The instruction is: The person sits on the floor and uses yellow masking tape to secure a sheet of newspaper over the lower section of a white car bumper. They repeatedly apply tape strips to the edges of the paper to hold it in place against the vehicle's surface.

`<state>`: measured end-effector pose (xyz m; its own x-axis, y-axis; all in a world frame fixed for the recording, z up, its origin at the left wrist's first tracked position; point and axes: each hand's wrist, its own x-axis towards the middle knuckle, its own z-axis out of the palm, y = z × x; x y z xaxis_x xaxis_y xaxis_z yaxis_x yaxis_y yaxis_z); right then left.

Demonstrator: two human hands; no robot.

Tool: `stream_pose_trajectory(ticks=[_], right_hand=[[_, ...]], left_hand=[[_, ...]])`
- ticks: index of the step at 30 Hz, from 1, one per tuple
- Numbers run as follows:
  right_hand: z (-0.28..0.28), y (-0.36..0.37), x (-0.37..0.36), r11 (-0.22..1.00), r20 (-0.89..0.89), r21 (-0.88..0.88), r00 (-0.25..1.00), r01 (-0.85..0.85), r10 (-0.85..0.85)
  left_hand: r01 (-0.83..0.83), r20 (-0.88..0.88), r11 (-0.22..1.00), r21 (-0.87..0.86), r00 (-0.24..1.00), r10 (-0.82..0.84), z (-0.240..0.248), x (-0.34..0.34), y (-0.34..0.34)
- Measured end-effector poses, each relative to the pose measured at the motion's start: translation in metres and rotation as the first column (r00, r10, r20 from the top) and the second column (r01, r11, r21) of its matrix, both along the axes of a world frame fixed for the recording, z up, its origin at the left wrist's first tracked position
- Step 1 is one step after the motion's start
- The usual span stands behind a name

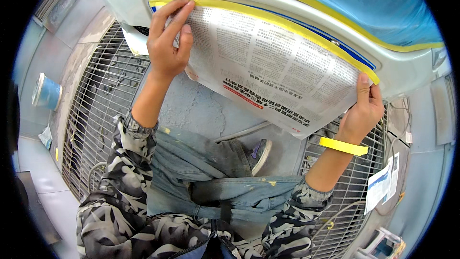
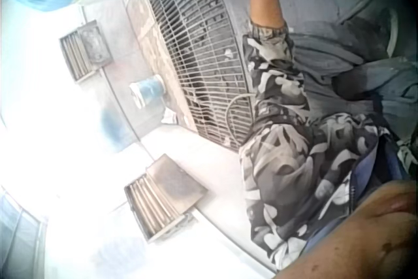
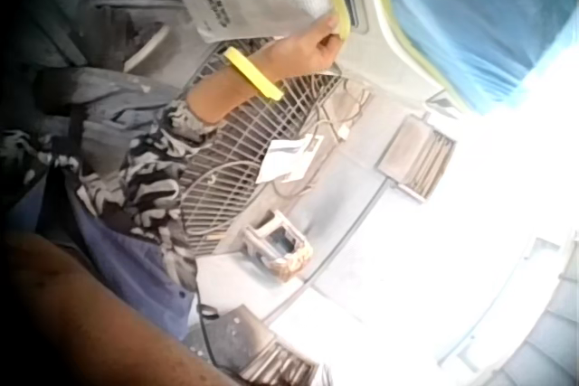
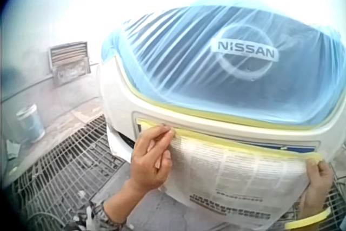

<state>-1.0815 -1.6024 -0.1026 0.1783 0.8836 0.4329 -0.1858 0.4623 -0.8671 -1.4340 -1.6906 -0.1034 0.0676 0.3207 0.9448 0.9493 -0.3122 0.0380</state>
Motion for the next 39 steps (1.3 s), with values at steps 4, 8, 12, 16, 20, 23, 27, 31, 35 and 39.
stream_pose_trajectory(ticks=[4, 8, 12, 16, 20, 23, 27, 31, 35, 39], right_hand=[[0.008, -0.006, 0.002, 1.0, 0.0, 0.012, 1.0, 0.01, -0.01], [0.019, -0.017, 0.001, 0.998, -0.001, 0.057, 1.0, 0.029, -0.029], [0.024, -0.029, 0.002, 0.988, 0.065, 0.138, 0.994, 0.074, -0.084], [0.037, -0.046, 0.004, 0.972, 0.086, 0.173, 0.981, 0.159, -0.176], [0.041, -0.062, 0.003, 0.952, 0.126, 0.22, 0.961, 0.214, -0.245], [0.045, -0.07, -0.003, 0.937, 0.13, 0.241, 0.948, 0.253, -0.289], [0.045, -0.075, 0.0, 0.925, 0.145, 0.249, 0.933, 0.288, -0.329], [0.049, -0.082, -0.002, 0.911, 0.148, 0.265, 0.92, 0.316, -0.363], [0.05, -0.085, 0.003, 0.9, 0.178, 0.302, 0.909, 0.315, -0.378], [0.053, -0.088, 0.006, 0.921, 0.135, 0.295, 0.943, 0.255, -0.304]], left_hand=[[-0.051, -0.02, 0.998, 0.022, 0.998, 0.052, -0.001, 0.0, -0.002], [-0.071, -0.022, 0.996, 0.047, 0.997, 0.072, -0.001, -0.004, -0.004], [-0.076, -0.032, 0.996, 0.053, 0.996, 0.078, -0.001, -0.011, -0.005], [-0.061, -0.018, 0.997, 0.051, 0.998, 0.062, 0.0, -0.011, -0.003], [-0.06, -0.022, 0.997, 0.044, 0.998, 0.061, -0.002, -0.013, -0.005], [-0.063, -0.027, 0.997, 0.041, 0.998, 0.064, -0.004, -0.013, -0.006], [-0.062, -0.018, 0.998, 0.032, 0.998, 0.063, -0.004, -0.012, -0.007], [-0.066, -0.029, 0.997, 0.034, 0.997, 0.067, -0.004, -0.014, -0.007], [-0.072, -0.033, 0.996, 0.046, 0.997, 0.074, -0.007, -0.014, -0.005], [-0.067, -0.013, 0.996, 0.05, 0.998, 0.068, -0.004, -0.01, -0.008]])
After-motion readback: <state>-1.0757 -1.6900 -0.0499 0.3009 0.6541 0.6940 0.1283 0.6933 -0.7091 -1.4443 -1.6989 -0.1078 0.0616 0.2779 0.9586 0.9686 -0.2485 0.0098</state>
